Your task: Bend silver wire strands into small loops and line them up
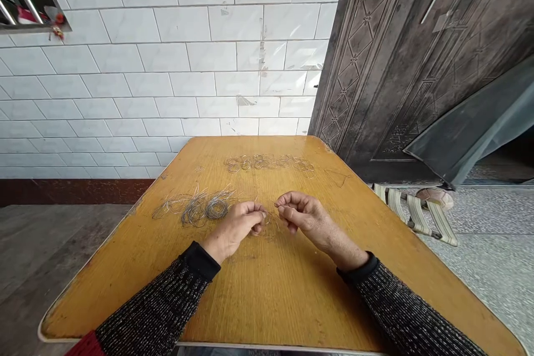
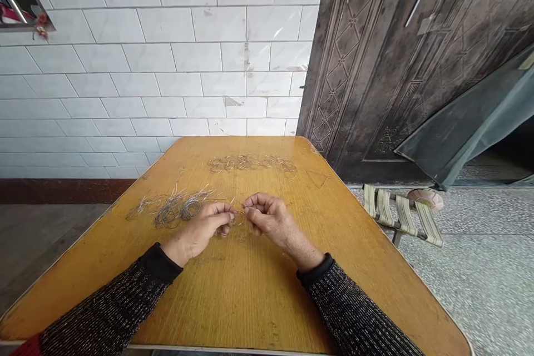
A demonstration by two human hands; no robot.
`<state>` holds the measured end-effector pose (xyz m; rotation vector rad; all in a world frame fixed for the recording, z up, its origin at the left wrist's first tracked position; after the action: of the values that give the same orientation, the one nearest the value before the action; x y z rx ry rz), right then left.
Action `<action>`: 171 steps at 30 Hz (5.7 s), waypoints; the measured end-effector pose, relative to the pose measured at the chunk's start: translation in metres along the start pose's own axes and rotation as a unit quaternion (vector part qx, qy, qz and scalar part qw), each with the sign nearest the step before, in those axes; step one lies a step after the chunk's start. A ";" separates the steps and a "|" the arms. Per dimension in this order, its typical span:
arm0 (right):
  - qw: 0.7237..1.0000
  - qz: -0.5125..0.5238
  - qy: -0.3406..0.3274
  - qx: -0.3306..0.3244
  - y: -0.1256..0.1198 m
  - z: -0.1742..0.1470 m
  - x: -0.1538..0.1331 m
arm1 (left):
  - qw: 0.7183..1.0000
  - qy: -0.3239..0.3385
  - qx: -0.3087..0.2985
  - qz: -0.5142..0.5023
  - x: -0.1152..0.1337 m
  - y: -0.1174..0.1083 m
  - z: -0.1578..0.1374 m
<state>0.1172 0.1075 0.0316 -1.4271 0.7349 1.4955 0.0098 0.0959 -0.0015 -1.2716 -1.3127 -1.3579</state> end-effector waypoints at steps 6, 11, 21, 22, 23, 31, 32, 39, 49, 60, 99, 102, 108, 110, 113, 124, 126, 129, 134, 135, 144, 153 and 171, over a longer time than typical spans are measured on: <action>0.996 0.070 -0.014 0.058 -0.007 -0.001 0.000 | 0.963 -0.060 -0.023 -0.261 -0.009 0.005 0.001; 0.992 0.091 -0.029 0.087 -0.013 -0.002 -0.006 | 0.944 -0.032 -0.054 -0.323 0.004 0.015 -0.003; 0.986 0.119 -0.036 0.107 -0.016 -0.002 -0.006 | 0.932 -0.045 0.012 -0.359 -0.007 0.016 -0.007; 0.986 0.127 -0.034 0.105 -0.016 -0.002 -0.006 | 0.929 -0.038 0.018 -0.368 -0.007 0.014 -0.007; 0.985 0.136 -0.033 0.104 -0.015 -0.003 -0.006 | 0.924 -0.029 0.023 -0.381 -0.005 0.013 -0.006; 0.977 0.191 -0.030 0.094 -0.011 -0.004 -0.007 | 0.925 0.007 -0.008 -0.381 0.001 0.017 -0.005; 0.977 0.192 -0.029 0.088 -0.008 -0.004 -0.006 | 0.927 0.005 -0.011 -0.375 0.000 0.018 -0.004; 0.984 0.167 -0.014 0.052 0.008 -0.002 0.002 | 0.930 0.032 0.013 -0.367 -0.003 0.011 0.001; 0.982 0.183 -0.010 0.039 0.019 -0.004 0.005 | 0.933 0.041 0.061 -0.353 -0.004 0.003 0.001; 0.973 0.224 -0.040 -0.029 0.032 -0.007 -0.007 | 0.923 -0.025 -0.003 -0.383 -0.004 0.015 0.000; 0.955 0.273 -0.006 -0.118 0.033 -0.012 -0.015 | 0.932 -0.071 -0.155 -0.320 0.004 0.035 -0.014; 0.958 0.243 0.005 -0.156 0.034 -0.014 -0.013 | 0.940 -0.074 -0.192 -0.272 0.003 0.039 -0.016; 0.973 0.145 -0.001 -0.180 0.030 -0.016 -0.013 | 0.949 -0.100 -0.203 -0.220 0.001 0.036 -0.016; 0.976 0.142 -0.008 -0.164 0.027 -0.014 -0.013 | 0.952 -0.096 -0.190 -0.221 0.002 0.032 -0.015; 0.979 0.163 -0.019 -0.123 0.021 -0.009 -0.013 | 0.959 -0.070 -0.154 -0.227 0.004 0.025 -0.009; 0.996 -0.001 -0.075 0.040 0.004 -0.004 -0.015 | 0.991 0.051 0.038 -0.116 0.006 -0.004 0.000; 0.992 -0.065 -0.095 0.052 0.002 -0.006 -0.016 | 0.992 0.077 0.045 -0.094 0.011 -0.004 -0.002; 0.976 -0.164 -0.123 0.073 -0.002 -0.009 -0.021 | 0.991 0.107 0.043 -0.072 0.018 -0.001 -0.005; 0.930 -0.290 -0.206 0.087 -0.004 -0.016 -0.040 | 0.992 0.115 0.021 -0.042 0.021 0.005 -0.007; 0.920 -0.311 -0.222 0.084 -0.002 -0.017 -0.043 | 0.993 0.113 0.016 -0.038 0.021 0.006 -0.007; 0.852 -0.458 -0.242 0.077 0.006 -0.017 -0.043 | 0.995 0.103 -0.010 -0.009 0.018 0.011 -0.006; 0.821 -0.523 -0.219 0.066 0.010 -0.019 -0.042 | 0.996 0.081 -0.006 0.024 0.016 0.011 -0.004; 0.993 -0.101 -0.056 0.018 0.006 0.000 -0.003 | 0.991 0.103 0.073 -0.049 0.016 -0.003 -0.006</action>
<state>0.1118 0.1041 0.0338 -1.3377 0.5298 1.3850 0.0042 0.0913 0.0141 -0.9530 -1.3169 -1.3934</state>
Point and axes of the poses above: each hand's wrist, its own z-axis towards the middle knuckle, its own y-axis out of the palm, x = y × z, the point moved 10 cm from there along z, towards the middle knuckle, and after that the axes turned 7 degrees about -z, right-handed, at the moved point
